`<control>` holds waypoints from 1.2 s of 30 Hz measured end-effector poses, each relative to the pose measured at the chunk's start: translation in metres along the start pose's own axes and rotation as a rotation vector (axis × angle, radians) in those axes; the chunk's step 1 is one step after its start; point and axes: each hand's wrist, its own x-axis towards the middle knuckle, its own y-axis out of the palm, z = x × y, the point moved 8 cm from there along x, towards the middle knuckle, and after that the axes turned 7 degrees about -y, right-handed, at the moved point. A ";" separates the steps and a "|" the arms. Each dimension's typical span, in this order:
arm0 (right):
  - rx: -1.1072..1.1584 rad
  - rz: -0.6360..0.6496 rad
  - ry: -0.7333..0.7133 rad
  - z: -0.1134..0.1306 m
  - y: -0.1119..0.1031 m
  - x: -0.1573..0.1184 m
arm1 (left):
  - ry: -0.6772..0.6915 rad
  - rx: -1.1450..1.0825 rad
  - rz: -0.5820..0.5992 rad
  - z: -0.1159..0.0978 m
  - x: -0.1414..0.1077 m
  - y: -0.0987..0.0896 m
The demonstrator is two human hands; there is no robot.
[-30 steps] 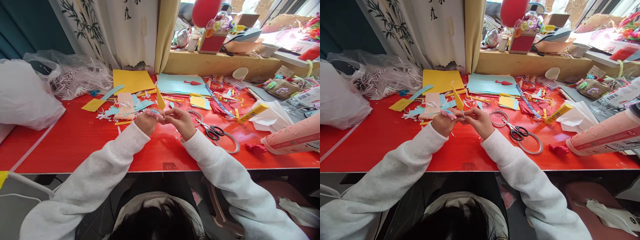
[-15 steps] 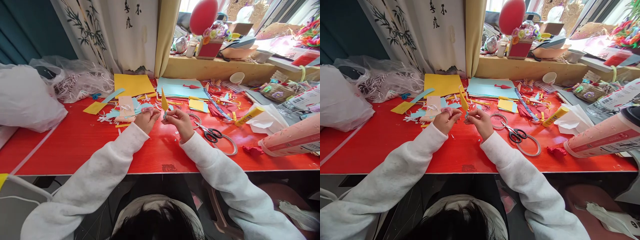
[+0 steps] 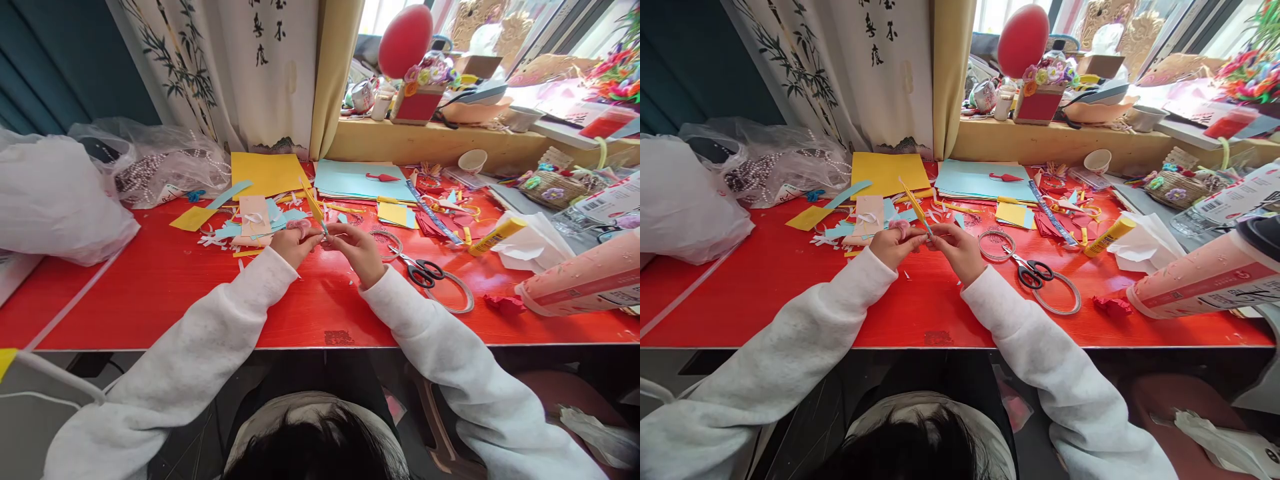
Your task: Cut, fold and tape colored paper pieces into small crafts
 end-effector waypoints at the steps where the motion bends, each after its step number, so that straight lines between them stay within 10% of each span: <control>1: 0.007 -0.005 0.010 -0.001 -0.001 0.000 | 0.008 0.023 -0.005 -0.001 0.000 0.000; 10: 0.067 -0.045 0.076 -0.007 -0.006 0.000 | 0.056 0.182 -0.112 -0.009 -0.001 -0.010; 18: 0.156 -0.005 0.289 -0.015 -0.001 -0.003 | 0.108 -0.384 -0.324 -0.003 0.014 -0.059; 26: 0.217 0.095 0.417 -0.025 0.007 -0.007 | 0.089 -0.372 -0.490 0.004 0.015 -0.080; 31: 0.320 0.062 0.485 -0.027 0.006 -0.010 | 0.047 -0.158 -0.586 0.020 0.026 -0.101; 36: 0.359 0.009 0.415 -0.025 -0.002 -0.005 | -0.135 0.210 -0.391 0.030 0.033 -0.083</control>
